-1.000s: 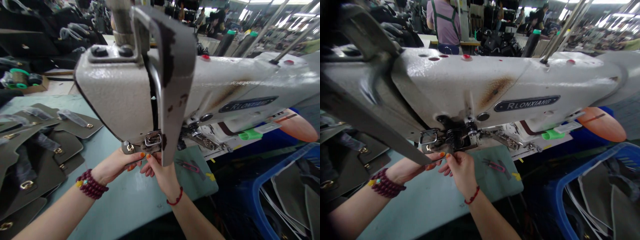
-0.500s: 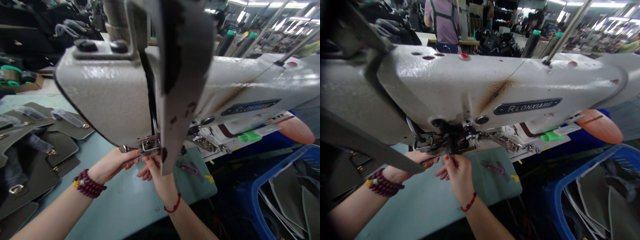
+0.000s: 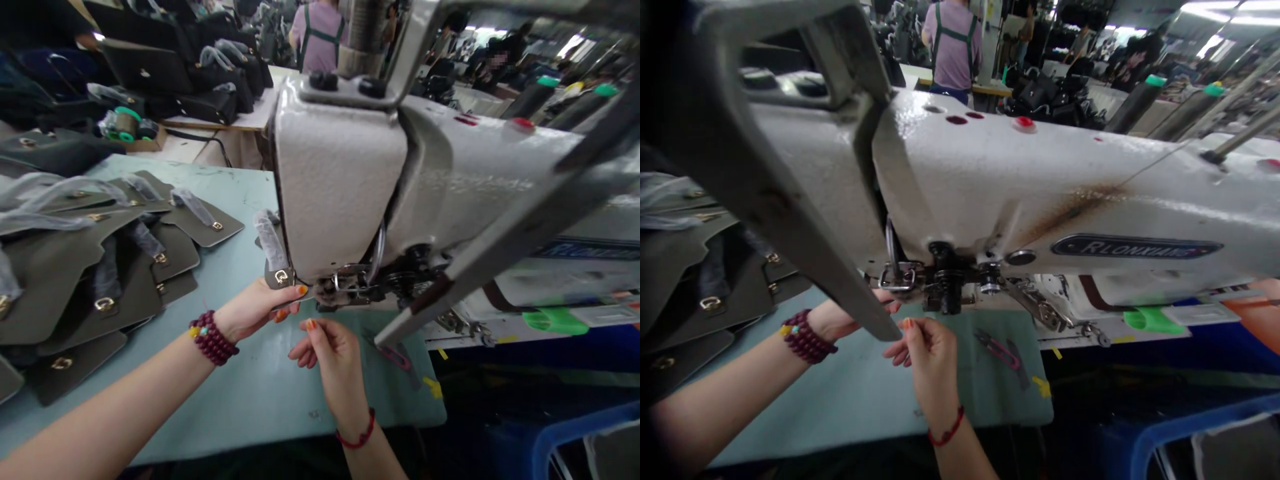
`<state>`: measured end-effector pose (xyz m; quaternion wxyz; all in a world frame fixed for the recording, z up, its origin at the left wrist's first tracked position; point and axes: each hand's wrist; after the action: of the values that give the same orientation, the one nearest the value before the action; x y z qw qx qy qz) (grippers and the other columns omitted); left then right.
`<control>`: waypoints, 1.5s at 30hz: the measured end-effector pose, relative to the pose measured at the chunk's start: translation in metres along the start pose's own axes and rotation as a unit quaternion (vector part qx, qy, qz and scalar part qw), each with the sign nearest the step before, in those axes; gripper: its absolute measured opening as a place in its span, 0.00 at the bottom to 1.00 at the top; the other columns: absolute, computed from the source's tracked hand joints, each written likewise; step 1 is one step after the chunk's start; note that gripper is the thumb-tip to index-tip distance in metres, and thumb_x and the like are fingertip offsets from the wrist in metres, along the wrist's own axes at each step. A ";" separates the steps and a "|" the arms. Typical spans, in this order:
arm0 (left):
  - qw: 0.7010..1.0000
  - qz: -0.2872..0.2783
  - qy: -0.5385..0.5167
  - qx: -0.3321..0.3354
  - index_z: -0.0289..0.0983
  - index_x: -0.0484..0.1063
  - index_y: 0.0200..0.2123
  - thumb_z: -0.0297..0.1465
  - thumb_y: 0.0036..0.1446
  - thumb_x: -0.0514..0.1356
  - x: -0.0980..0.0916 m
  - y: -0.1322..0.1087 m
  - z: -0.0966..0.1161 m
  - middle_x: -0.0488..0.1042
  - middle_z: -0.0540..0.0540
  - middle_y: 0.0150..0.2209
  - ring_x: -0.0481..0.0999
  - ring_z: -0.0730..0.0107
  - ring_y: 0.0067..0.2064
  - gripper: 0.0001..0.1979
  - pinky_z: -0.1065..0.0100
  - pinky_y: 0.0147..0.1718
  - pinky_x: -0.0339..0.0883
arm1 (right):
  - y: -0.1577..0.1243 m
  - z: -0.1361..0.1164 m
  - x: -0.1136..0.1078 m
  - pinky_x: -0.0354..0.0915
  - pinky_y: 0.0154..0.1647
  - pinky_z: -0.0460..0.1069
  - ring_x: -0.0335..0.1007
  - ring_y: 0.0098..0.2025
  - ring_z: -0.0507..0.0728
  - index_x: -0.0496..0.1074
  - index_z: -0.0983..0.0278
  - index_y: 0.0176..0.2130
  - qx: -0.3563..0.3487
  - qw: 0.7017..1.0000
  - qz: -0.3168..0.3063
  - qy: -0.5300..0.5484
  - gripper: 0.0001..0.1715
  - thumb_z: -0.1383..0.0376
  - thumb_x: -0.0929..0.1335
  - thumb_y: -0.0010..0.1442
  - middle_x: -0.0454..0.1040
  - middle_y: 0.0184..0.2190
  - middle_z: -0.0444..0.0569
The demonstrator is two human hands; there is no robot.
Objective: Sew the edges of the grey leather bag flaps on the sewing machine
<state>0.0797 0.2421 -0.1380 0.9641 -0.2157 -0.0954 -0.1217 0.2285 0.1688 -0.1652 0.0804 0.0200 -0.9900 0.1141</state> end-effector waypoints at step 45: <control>0.940 0.097 0.255 0.207 0.37 0.78 0.36 0.36 0.58 0.61 -0.001 -0.053 0.029 0.80 0.47 0.30 0.74 0.75 0.27 0.09 0.75 0.26 0.68 | -0.033 0.064 -0.169 0.69 0.44 0.58 0.71 0.43 0.63 0.75 0.68 0.47 -0.256 0.701 0.133 -0.652 0.27 0.54 0.56 0.71 0.75 0.43 0.57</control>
<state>0.0607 0.2083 -0.0919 0.9867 0.0189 0.1516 -0.0558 0.3873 0.1254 -0.2465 -0.5995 -0.0636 -0.7781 -0.1762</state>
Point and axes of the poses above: each hand's wrist, its own y-axis towards the middle knuckle, its own x-axis out of the palm, z = x × y
